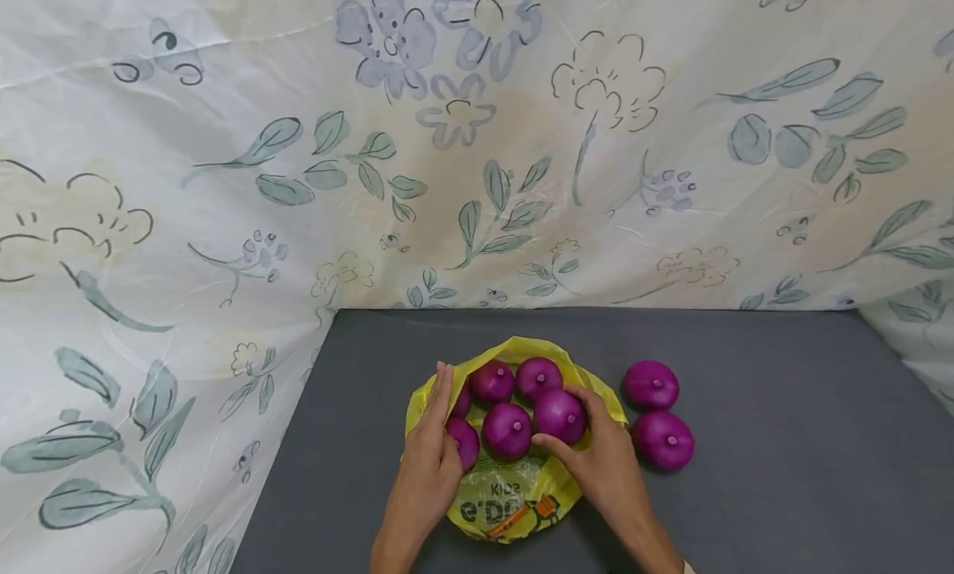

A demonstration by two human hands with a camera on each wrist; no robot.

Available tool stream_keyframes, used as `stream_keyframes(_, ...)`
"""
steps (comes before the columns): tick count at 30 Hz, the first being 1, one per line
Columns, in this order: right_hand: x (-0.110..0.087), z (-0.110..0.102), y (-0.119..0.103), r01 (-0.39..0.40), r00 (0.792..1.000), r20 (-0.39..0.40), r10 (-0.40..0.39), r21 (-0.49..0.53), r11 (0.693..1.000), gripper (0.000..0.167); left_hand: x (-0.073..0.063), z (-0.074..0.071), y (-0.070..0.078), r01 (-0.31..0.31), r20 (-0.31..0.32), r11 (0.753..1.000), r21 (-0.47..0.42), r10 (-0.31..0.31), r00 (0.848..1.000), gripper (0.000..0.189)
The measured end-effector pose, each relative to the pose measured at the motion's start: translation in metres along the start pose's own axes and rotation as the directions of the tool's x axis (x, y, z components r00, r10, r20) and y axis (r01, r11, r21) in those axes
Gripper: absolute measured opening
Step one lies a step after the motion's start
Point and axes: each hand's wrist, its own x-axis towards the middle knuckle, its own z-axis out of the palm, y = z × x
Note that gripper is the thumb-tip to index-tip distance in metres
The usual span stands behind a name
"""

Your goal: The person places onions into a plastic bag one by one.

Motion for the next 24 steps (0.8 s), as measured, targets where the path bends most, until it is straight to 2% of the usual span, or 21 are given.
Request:
stream_keyframes(8,0.0006,0.0021,0.0022,-0.001,1.0,0.007,0.001,-0.044,0.999,0.088,0.0019,0.0003,-0.0003,-0.012,-0.008,1.0,0.006,0.012,1.0,0.092)
stream_keyframes(18,0.0019,0.0062,0.0038,-0.007,0.999,0.037,0.01,-0.077,0.997,0.089,0.0025,0.001,0.0002,0.012,0.014,1.0,-0.014,-0.012,1.0,0.092)
stream_keyframes(24,0.002,0.0095,0.0039,-0.004,0.998,0.062,0.01,-0.099,0.995,0.089,0.0022,0.0017,-0.001,0.001,0.004,1.0,-0.004,-0.001,1.0,0.092)
